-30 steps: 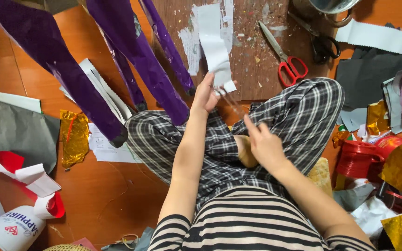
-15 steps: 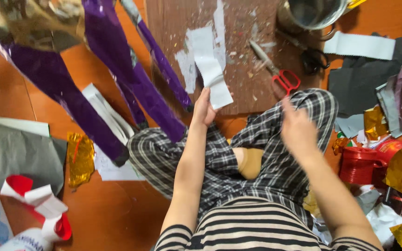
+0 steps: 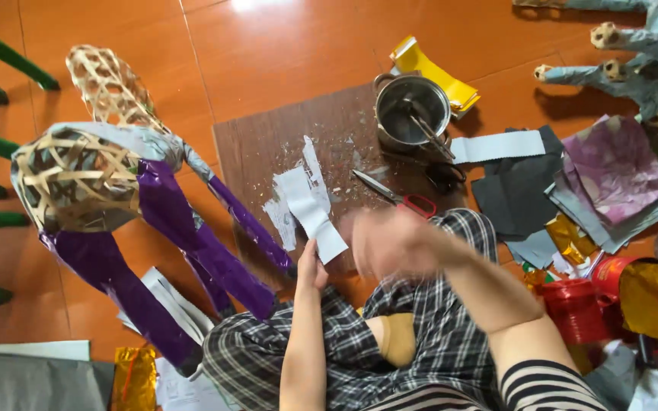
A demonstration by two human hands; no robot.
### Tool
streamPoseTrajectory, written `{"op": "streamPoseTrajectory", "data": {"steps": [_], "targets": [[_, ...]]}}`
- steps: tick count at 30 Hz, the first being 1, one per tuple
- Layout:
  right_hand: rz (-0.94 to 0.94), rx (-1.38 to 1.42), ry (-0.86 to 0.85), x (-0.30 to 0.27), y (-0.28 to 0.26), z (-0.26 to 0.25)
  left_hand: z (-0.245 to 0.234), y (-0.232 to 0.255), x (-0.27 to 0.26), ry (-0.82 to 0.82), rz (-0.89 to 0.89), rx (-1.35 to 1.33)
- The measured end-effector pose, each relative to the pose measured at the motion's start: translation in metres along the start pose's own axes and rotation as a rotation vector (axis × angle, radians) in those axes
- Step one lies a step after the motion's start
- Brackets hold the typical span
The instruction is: Decorating a bamboo frame with purple plastic strips and paper to create a craft figure
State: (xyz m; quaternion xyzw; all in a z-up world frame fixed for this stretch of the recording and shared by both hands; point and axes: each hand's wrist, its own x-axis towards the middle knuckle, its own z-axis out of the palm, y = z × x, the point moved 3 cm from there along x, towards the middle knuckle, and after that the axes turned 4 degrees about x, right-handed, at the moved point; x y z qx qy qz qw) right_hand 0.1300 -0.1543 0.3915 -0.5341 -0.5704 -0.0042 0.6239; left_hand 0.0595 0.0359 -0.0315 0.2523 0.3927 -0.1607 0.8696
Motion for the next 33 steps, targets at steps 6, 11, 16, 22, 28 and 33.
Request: {"op": "streamPoseTrajectory", "data": {"steps": [6, 11, 16, 22, 28, 33], "targets": [[-0.44, 1.103, -0.388, 0.057, -0.169, 0.054, 0.008, 0.001, -0.022, 0.083, 0.136, 0.08], [-0.42, 1.074, -0.384, 0.047, -0.182, 0.053, -0.008, 0.003, -0.002, 0.044, 0.067, 0.058], [-0.402, 1.072, -0.371, 0.044, -0.187, 0.066, -0.005, 0.001, 0.003, 0.002, 0.065, 0.057], [-0.417, 1.091, -0.367, 0.03, -0.209, 0.076, 0.002, 0.005, -0.023, -0.118, 0.038, 0.087], [-0.448, 1.092, -0.363, 0.008, -0.242, 0.092, 0.035, 0.01, -0.072, -0.26, 0.076, 0.115], [-0.462, 1.124, -0.381, -0.015, -0.256, 0.094, 0.078, 0.008, -0.152, -0.328, 0.177, 0.122]]}}
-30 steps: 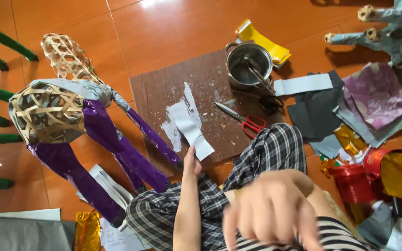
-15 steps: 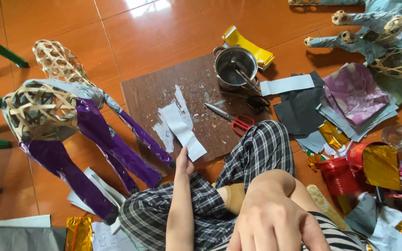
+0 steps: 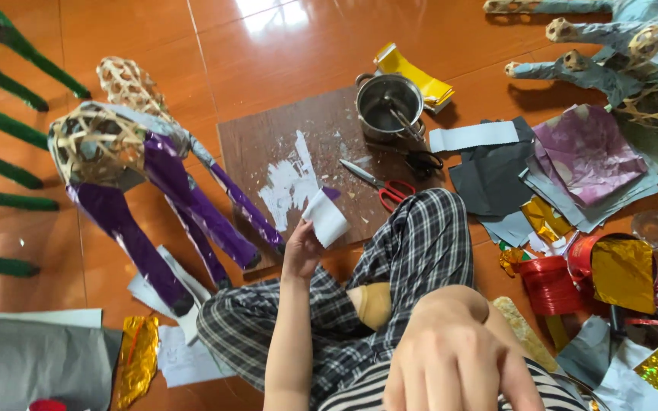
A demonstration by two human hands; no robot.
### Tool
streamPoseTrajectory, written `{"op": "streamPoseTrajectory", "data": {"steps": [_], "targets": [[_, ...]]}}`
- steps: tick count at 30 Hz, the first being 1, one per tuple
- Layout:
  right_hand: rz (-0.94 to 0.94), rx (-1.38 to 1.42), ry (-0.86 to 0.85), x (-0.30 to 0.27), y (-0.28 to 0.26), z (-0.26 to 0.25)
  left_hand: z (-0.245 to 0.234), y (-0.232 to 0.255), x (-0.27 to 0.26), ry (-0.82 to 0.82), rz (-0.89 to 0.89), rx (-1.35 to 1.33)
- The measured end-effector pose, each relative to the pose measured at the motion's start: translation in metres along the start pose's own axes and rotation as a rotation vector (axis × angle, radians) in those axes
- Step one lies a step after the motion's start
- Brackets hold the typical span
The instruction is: Decorating a bamboo frame with purple plastic strips and paper to create a craft figure
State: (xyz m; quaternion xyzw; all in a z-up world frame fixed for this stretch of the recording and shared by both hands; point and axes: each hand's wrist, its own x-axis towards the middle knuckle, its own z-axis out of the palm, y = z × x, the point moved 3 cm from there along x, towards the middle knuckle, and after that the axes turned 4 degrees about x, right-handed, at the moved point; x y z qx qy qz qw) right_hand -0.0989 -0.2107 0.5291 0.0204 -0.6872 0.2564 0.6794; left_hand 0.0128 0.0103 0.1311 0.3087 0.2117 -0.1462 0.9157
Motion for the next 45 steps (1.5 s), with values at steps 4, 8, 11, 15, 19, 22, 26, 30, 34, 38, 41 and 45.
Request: {"op": "streamPoseTrajectory", "data": {"steps": [4, 8, 11, 15, 19, 22, 26, 30, 34, 38, 41, 45], "targets": [[0.081, -0.339, 0.354, -0.059, -0.003, -0.033, 0.015, 0.0, -0.018, -0.094, 0.127, -0.022], [0.916, -1.159, 1.272, -0.229, 0.03, -0.091, 0.035, 0.003, -0.038, -0.086, 0.223, 0.007], [0.711, -0.812, 1.528, -0.227, 0.062, -0.092, 0.045, -0.007, -0.036, -0.019, 0.26, 0.011], [0.6, -0.711, 1.686, -0.214, 0.083, -0.105, 0.042, -0.008, -0.038, -0.022, 0.307, -0.009], [0.512, -0.69, 1.748, -0.187, 0.079, -0.114, 0.001, -0.001, -0.04, -0.131, 0.241, 0.181], [0.432, -0.719, 1.731, -0.194, 0.063, -0.12, -0.053, 0.036, -0.054, -0.038, 0.088, 0.034], [0.26, -0.614, 1.812, -0.221, 0.051, -0.115, -0.096, 0.111, -0.092, 0.087, 0.328, -0.225], [0.31, -0.591, 1.755, -0.225, 0.059, -0.119, -0.007, 0.147, -0.129, 0.07, 0.454, 0.136], [0.383, -0.588, 1.699, -0.24, 0.071, -0.121, 0.005, 0.135, -0.126, 0.303, 0.584, 0.591], [0.481, -0.607, 1.646, -0.196, 0.067, -0.119, 0.037, 0.116, -0.157, 0.285, 0.681, 0.802], [0.6, -0.698, 1.585, -0.201, 0.069, -0.127, 0.036, 0.089, -0.173, 0.25, 0.675, 0.852], [0.624, -0.657, 1.598, -0.198, 0.083, -0.152, 0.032, 0.075, -0.199, 0.238, 0.511, 0.909]]}}
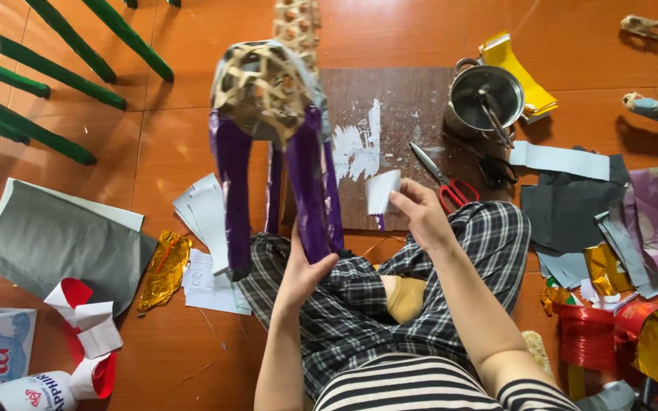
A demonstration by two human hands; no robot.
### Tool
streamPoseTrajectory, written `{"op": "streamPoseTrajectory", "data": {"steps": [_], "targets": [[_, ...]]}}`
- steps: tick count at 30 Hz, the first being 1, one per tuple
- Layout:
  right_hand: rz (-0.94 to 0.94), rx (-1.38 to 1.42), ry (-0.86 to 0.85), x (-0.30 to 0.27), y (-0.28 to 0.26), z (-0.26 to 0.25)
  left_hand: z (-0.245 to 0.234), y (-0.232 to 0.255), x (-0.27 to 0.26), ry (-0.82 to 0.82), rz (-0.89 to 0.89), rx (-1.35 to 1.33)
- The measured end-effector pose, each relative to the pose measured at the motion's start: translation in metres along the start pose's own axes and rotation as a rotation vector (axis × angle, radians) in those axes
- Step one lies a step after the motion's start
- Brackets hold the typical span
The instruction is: Decorating a bamboo frame with purple plastic strips and paper to create a craft figure
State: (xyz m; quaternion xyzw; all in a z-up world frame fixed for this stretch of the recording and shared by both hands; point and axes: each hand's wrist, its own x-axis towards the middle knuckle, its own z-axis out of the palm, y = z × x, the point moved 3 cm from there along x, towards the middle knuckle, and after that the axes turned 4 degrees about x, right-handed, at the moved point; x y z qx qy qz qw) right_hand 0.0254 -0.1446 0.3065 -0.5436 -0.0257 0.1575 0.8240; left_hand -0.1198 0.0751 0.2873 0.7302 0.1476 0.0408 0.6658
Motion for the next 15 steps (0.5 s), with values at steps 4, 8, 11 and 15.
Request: {"op": "streamPoseTrajectory", "data": {"steps": [4, 8, 11, 15], "targets": [[0.056, 0.051, 0.037, 0.03, 0.015, 0.027, -0.007, 0.003, 0.017, -0.14, -0.162, -0.235], [0.071, 0.225, 0.042, 0.055, 0.038, 0.053, -0.002, -0.097, 0.064, -0.448, -0.435, -0.845], [0.057, 0.213, 0.049, 0.054, 0.042, 0.074, 0.034, -0.065, 0.104, -0.621, -0.466, -1.168], [-0.004, 0.109, 0.001, 0.037, 0.023, 0.085, 0.045, -0.139, 0.148, -1.017, -0.976, -2.526]]}}
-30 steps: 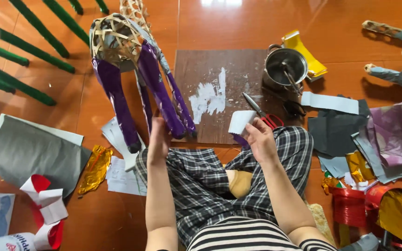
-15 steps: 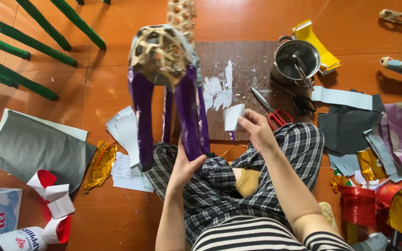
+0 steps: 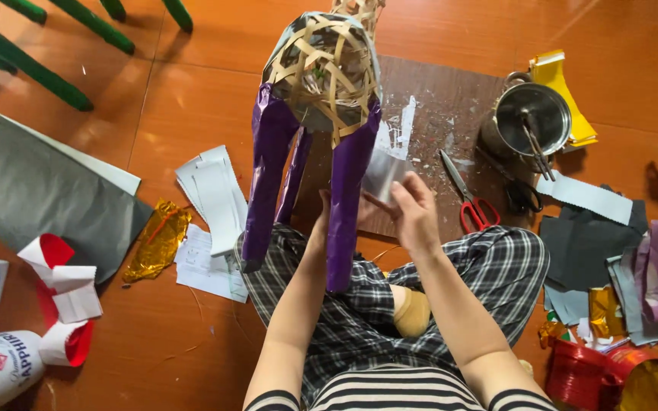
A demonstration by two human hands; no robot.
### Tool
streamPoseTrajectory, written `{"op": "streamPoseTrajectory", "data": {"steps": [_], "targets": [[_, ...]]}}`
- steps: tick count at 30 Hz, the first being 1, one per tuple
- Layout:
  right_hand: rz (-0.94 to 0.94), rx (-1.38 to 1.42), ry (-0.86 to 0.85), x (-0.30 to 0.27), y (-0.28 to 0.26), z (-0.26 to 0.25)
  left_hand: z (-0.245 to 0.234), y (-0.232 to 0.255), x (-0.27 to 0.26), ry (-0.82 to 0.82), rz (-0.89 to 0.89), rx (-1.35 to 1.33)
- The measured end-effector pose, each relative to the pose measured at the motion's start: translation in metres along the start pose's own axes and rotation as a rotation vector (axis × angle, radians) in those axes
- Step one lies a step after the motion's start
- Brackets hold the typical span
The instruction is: Decorating a bamboo frame with purple plastic strips and paper to create a craft figure
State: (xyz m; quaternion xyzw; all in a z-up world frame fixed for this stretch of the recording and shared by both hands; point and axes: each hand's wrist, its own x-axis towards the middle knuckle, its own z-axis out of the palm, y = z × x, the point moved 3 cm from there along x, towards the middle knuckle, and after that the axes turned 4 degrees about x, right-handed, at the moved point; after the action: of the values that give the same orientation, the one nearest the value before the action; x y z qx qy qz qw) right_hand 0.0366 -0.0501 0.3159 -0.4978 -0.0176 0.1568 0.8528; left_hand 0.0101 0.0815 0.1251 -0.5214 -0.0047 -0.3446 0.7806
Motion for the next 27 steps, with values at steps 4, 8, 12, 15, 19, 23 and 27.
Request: {"op": "streamPoseTrajectory", "data": {"steps": [4, 8, 12, 15, 19, 23, 27], "targets": [[-0.062, -0.126, -0.097, 0.014, -0.001, -0.032, 0.009, 0.059, -0.028, -0.043, 0.884, 1.481], [-0.139, -0.22, -0.156, 0.008, -0.029, -0.004, 0.069, -0.053, 0.0, 0.47, 1.223, 1.217], [-0.219, -0.205, -0.227, 0.019, -0.036, 0.01, 0.085, -0.106, 0.019, 0.822, 1.24, 1.581], [-0.271, -0.404, -0.281, 0.018, -0.061, 0.051, 0.099, -0.146, 0.022, 1.125, 1.421, 1.822], [-0.289, -0.697, -0.379, 0.028, -0.068, 0.072, 0.117, -0.171, 0.039, 0.747, 1.448, 2.245], [-0.481, -0.911, -0.504, 0.041, -0.075, 0.089, 0.139, -0.204, 0.057, 0.73, 1.465, 2.46], [-0.51, -0.939, -0.547, 0.04, -0.074, 0.084, 0.128, -0.187, 0.047, 0.73, 1.453, 2.31]]}}
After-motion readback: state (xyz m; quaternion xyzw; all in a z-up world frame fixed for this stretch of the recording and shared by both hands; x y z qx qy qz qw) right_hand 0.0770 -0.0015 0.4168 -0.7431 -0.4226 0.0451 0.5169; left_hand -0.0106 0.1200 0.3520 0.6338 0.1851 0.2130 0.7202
